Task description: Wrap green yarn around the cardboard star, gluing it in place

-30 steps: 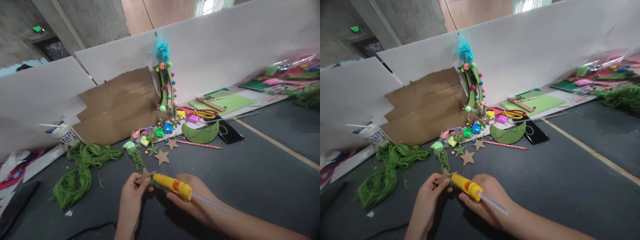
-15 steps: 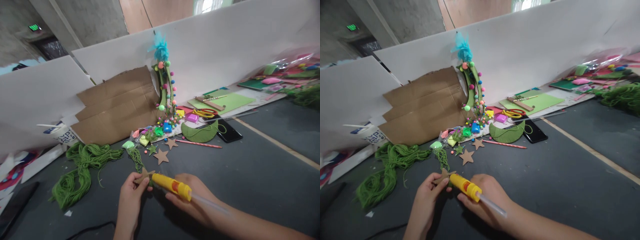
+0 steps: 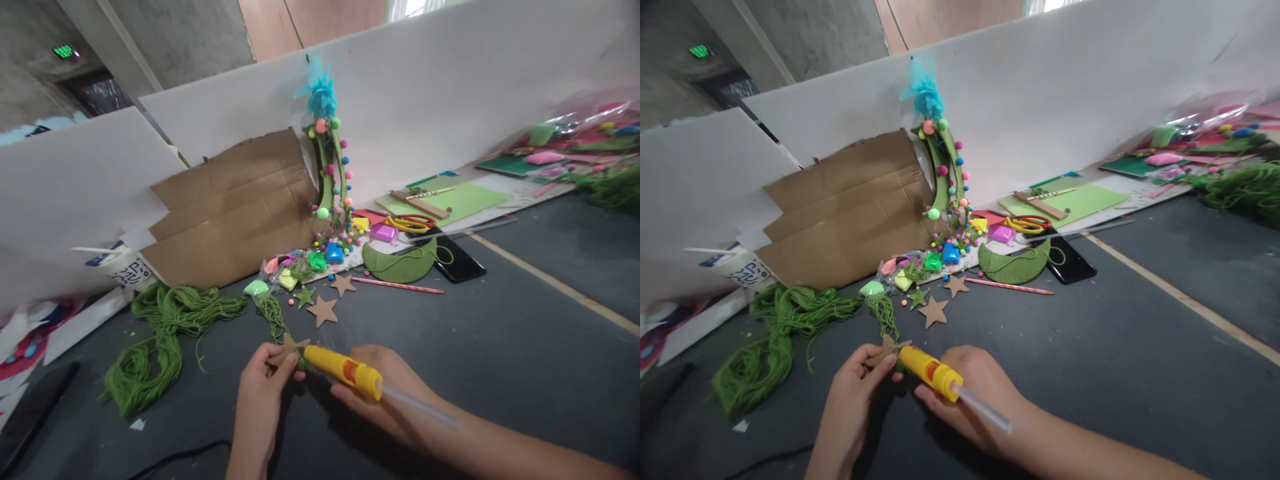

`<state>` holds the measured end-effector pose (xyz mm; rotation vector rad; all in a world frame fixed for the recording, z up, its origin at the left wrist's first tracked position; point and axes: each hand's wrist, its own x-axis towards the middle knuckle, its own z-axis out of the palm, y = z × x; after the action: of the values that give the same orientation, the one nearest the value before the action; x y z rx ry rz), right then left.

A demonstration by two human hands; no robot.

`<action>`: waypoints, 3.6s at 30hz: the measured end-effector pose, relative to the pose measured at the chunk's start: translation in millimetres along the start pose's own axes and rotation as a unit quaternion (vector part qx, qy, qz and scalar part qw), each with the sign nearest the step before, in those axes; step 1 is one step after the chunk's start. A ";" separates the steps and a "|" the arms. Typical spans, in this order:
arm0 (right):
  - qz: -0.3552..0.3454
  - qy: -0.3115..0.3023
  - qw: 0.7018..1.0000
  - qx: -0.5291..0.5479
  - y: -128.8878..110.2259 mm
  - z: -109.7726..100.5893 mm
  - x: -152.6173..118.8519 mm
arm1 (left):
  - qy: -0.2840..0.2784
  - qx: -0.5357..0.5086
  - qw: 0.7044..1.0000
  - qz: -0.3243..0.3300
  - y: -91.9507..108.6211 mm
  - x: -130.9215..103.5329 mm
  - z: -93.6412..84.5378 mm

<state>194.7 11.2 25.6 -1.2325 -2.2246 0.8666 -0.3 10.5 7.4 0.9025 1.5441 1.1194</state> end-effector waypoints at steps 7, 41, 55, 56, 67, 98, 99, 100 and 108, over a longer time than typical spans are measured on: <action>0.021 -0.009 1.000 0.004 0.3 -0.8 -0.7 | 0.006 0.006 1.000 0.001 -2.6 1.1 0.3; -0.020 -0.006 0.993 -0.113 12.7 11.4 -0.4 | 0.021 -0.048 0.999 -0.009 3.2 -1.9 -0.3; -0.021 -0.040 0.998 -0.050 13.0 2.6 -5.1 | 0.010 -0.189 0.978 -0.092 13.1 -4.3 -4.2; -0.022 -0.035 0.999 0.003 11.3 0.5 -4.7 | 0.002 -0.191 0.977 -0.098 13.7 -6.5 -1.9; 0.072 0.002 0.961 0.267 9.9 17.1 3.7 | -0.098 -0.181 0.972 -0.116 18.7 -27.9 21.0; -0.265 0.049 0.951 -0.154 12.3 1.3 -0.6 | -0.038 0.094 0.994 0.030 9.4 -29.9 28.1; -0.260 0.051 0.951 -0.156 13.4 0.9 0.2 | -0.042 0.098 0.994 0.030 8.8 -29.9 27.8; -0.256 0.053 0.952 -0.157 14.9 0.8 1.3 | -0.047 0.096 0.994 0.025 8.5 -29.8 27.6; -0.194 0.053 0.976 -0.077 20.7 0.1 5.6 | -0.097 0.034 0.994 -0.032 16.8 -33.2 27.2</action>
<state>203.8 24.3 11.3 -0.8375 -2.3661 0.4719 34.3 -9.4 30.5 0.9717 1.4465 0.9102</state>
